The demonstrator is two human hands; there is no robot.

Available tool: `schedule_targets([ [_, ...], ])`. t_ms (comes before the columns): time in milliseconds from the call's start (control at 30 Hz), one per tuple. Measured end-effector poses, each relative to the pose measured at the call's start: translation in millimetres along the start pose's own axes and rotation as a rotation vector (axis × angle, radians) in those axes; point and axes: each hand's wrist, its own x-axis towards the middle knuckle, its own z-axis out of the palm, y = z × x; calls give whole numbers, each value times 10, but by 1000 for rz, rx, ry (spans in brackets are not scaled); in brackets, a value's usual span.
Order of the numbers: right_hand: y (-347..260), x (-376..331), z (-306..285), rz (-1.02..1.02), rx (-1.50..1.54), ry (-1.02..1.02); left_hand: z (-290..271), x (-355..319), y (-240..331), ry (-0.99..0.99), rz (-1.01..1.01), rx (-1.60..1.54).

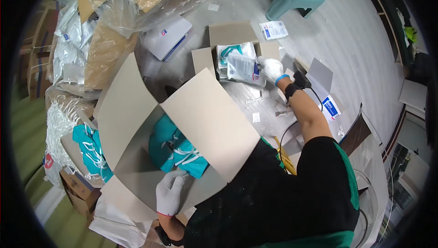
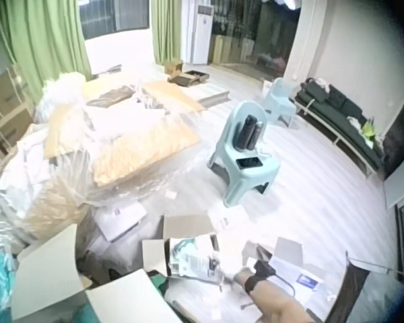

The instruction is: Opening boxes of medical face masks and transferring them into a new shipping box.

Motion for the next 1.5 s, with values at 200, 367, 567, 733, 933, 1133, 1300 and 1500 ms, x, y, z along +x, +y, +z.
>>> schedule_targets([
  [200,-786,-35,-1708,-99,-92,337,106,-73,-11,201,270,217],
  [367,-2116,-269,-3011,-616,135,695,107,-109,-76,440,693,275],
  [567,-3640,-1038,-3406,-1311,-198,473,53,-396,361,1146,1212,392],
  [733,-4269,-1616,-2960,-1776,-386,416,-212,-603,647,975,1309,707],
  [933,-4299,-1464,-2520,-1014,169,20,-272,-230,503,761,1174,509],
  [1133,-4327,-1462,-2150,-506,850,-493,-234,-25,514,716,916,506],
  [1300,-4499,-1107,-1721,-424,922,-155,-112,176,608,816,827,460],
  [1500,-4507,-544,-1678,-57,1589,-207,204,-195,652,1038,1263,543],
])
